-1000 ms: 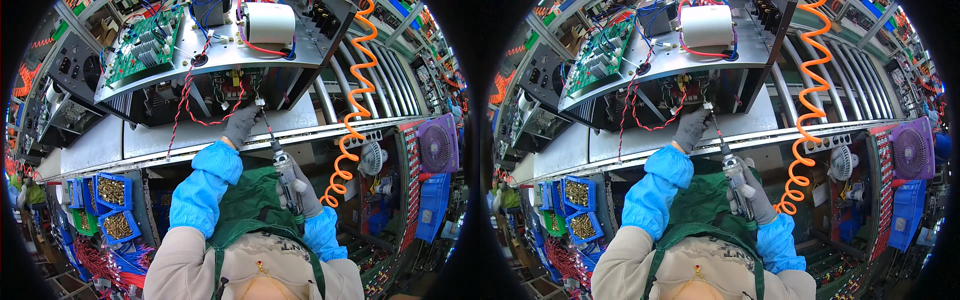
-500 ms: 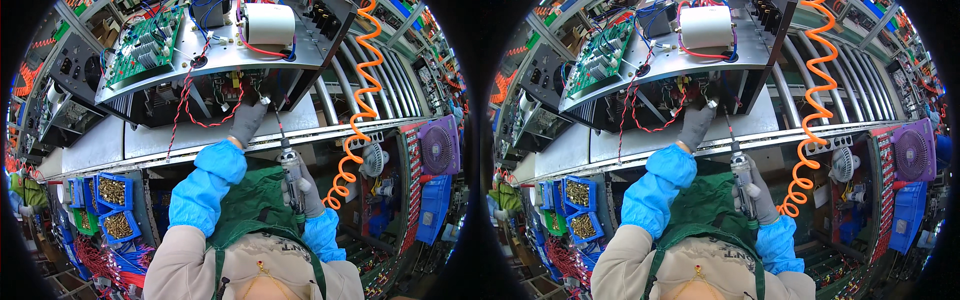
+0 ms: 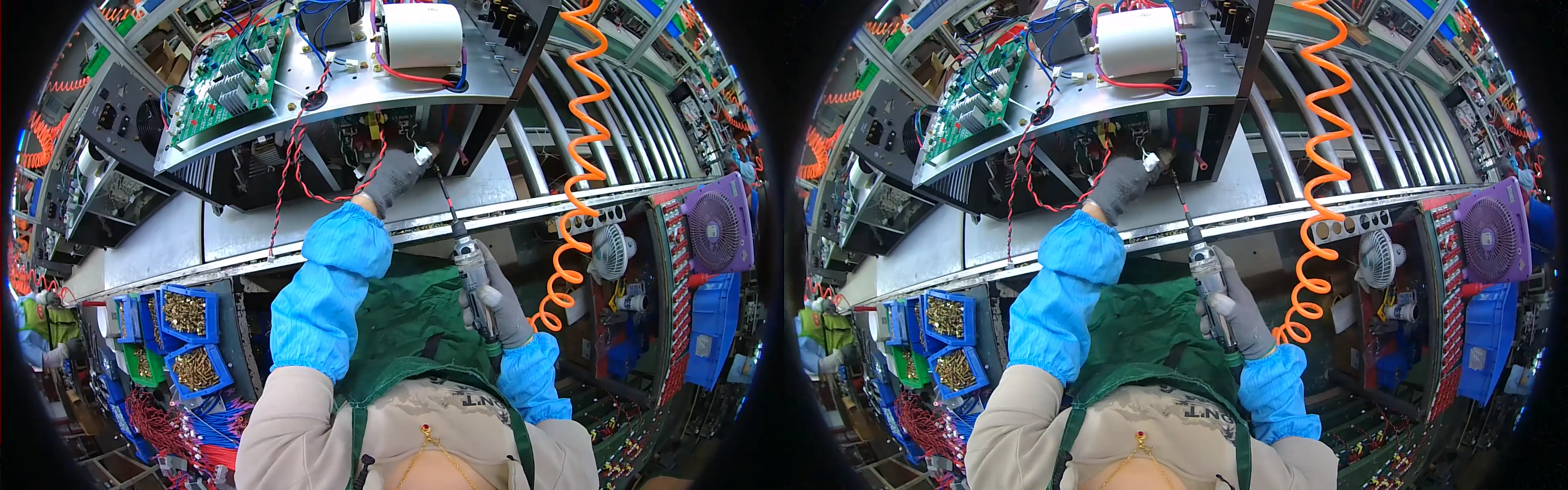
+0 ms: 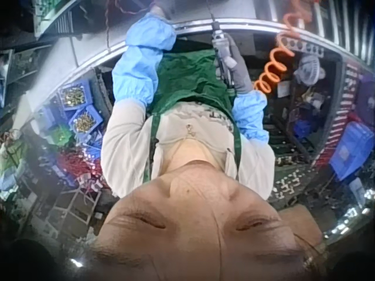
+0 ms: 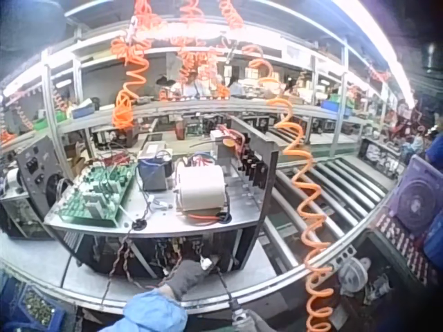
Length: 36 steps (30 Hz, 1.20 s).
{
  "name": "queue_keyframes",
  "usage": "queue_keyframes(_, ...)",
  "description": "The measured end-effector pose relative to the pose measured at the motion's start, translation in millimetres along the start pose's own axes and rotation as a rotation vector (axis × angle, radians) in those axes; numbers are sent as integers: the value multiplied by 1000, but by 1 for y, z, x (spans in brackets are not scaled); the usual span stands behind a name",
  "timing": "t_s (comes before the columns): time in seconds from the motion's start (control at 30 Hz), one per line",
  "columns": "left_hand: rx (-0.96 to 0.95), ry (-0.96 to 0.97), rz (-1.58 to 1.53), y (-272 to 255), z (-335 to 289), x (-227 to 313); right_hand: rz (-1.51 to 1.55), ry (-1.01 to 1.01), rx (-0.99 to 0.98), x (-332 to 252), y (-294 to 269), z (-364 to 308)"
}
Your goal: The person assembles an electronic device on a workbench, connecting wires to a circuit board and securing components with a power drill. They handle red and purple wires, a small white box, and a red switch, using pliers and a drill to complete the assembly.
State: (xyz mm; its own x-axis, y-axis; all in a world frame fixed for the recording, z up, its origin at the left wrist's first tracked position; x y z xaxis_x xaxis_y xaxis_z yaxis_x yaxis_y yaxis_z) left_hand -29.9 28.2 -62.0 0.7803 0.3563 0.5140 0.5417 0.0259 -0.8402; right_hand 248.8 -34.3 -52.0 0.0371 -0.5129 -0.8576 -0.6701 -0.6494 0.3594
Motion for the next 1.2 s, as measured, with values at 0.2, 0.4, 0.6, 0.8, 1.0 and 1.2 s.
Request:
queue_keyframes(0.2, 41, -89, -32, -1, -3, 3, -3, -6, -10, 4, 1, 0)
queue_keyframes(0.4, -26, -3, -51, 0, 2, -6, -47, 46, -28, -1, 0, 2)
queue_keyframes(0.6, 359, 71, -152, -21, -35, 43, -26, -20, -46, 2, 6, 17)
queue_keyframes(0.8, 441, -84, -22, -19, -47, 61, -23, -86, -65, -1, 20, 48)
queue_keyframes(1.0, 293, -121, -14, -31, -45, 67, -23, -108, -73, 0, 20, 60)
queue_keyframes(1.2, 274, -59, -96, -31, -46, 64, 179, -108, -117, 5, 23, 60)
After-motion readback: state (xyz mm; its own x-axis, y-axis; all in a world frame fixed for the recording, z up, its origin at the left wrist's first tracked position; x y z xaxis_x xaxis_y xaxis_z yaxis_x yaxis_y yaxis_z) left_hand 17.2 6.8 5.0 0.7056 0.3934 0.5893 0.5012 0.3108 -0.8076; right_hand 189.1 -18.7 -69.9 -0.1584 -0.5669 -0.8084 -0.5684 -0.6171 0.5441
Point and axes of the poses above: each hand's wrist, its own z-axis towards the middle knuckle, its own y-axis out of the palm, x = y × z, the point moved 2 cm from there along z, towards the middle knuckle
